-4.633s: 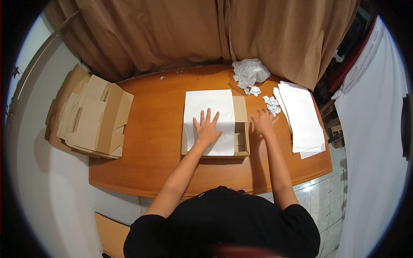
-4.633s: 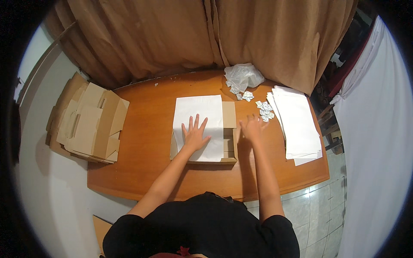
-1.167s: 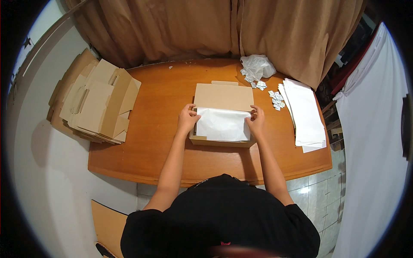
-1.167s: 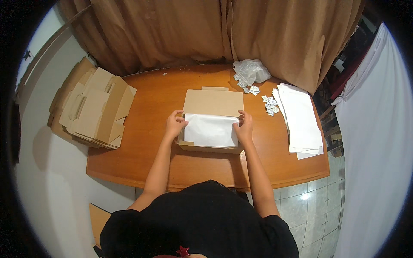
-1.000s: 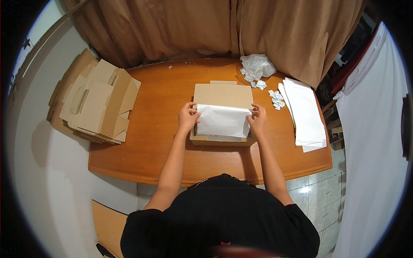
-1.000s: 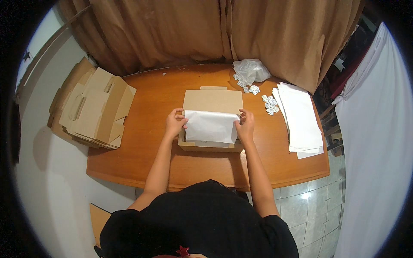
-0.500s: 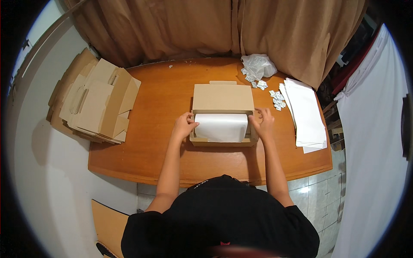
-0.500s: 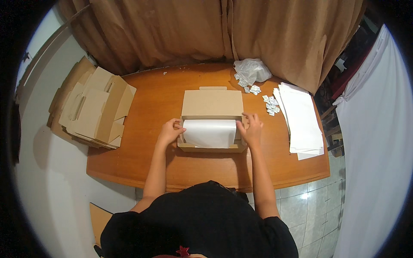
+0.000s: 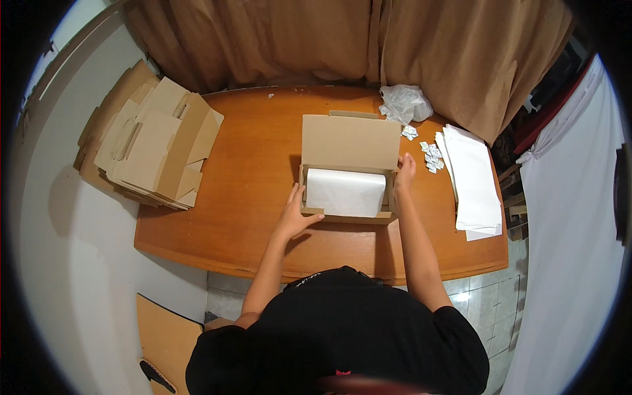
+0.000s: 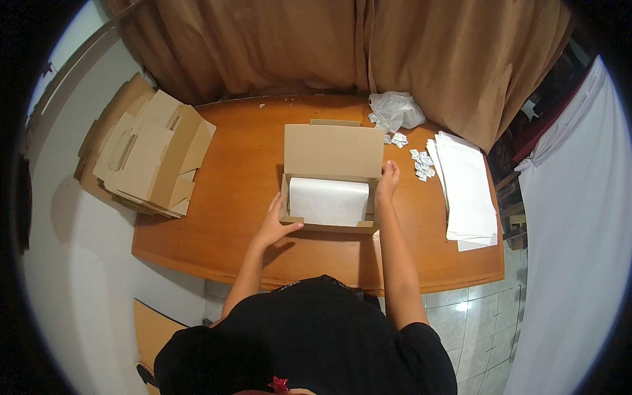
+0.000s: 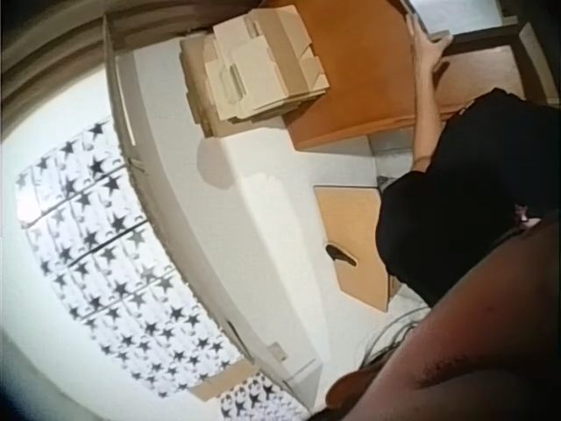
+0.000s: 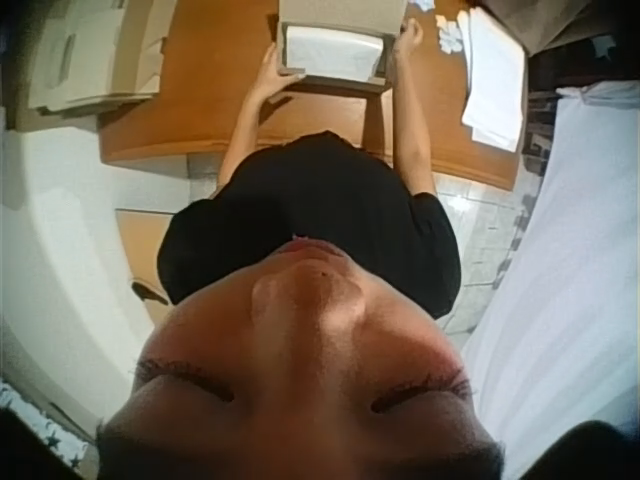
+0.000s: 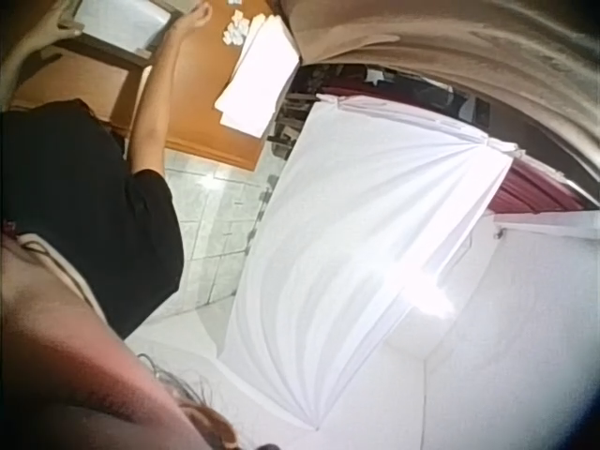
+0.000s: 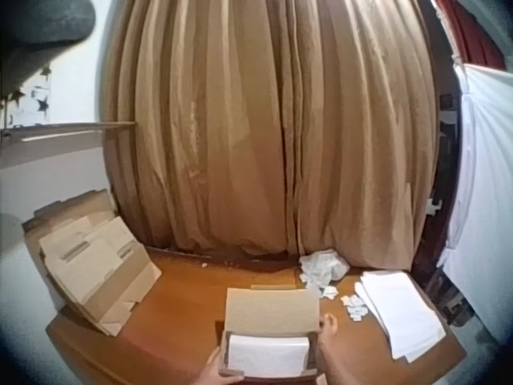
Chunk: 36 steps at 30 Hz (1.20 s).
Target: Assembling cardboard shoe boxes and placing white tissue paper inside.
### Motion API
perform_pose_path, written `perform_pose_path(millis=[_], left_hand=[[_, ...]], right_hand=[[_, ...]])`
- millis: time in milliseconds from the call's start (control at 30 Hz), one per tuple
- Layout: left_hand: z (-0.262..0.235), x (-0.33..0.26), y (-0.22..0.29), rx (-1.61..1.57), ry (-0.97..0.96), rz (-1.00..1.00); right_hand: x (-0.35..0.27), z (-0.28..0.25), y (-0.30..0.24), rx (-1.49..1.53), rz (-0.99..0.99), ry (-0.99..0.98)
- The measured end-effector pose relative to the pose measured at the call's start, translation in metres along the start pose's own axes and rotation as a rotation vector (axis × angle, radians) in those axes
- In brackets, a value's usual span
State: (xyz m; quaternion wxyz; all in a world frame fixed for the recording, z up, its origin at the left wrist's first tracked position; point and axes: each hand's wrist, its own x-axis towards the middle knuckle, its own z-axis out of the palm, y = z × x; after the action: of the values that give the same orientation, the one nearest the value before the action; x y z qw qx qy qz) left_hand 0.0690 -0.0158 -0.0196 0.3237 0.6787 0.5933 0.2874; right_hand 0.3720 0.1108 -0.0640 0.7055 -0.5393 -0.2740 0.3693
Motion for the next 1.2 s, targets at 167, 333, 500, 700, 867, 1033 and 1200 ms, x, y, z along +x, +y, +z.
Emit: perform_pose_path(millis=[167,333,500,700,867,1033,1200], left_hand=[[0.007,-0.009,-0.006,0.113,0.061,0.029],[0.018,-0.022,-0.005,0.246,0.196,0.046],[0.027,-0.036,-0.013,-0.106,0.367,-0.044],[0.036,-0.038,-0.026,-0.216,0.347,-0.031],[0.034,-0.035,0.002,-0.345,0.315,-0.063],[0.044,-0.037,-0.002,-0.379,0.332,-0.056],[0.049,-0.041,-0.013,-0.228,0.361,0.036]], right_hand=[[-0.019,-0.011,-0.020,0.049,0.032,-0.148],[-0.044,-0.048,-0.029,-0.086,-0.086,-0.385],[-0.091,-0.066,-0.046,-0.210,-0.169,-0.441],[-0.132,-0.073,-0.060,-0.596,-0.419,-0.492],[-0.164,-0.053,-0.071,-0.862,-0.529,-0.427],[-0.173,-0.050,-0.050,-0.932,-0.645,-0.333],[-0.182,-0.062,-0.038,-0.962,-0.704,-0.347]])
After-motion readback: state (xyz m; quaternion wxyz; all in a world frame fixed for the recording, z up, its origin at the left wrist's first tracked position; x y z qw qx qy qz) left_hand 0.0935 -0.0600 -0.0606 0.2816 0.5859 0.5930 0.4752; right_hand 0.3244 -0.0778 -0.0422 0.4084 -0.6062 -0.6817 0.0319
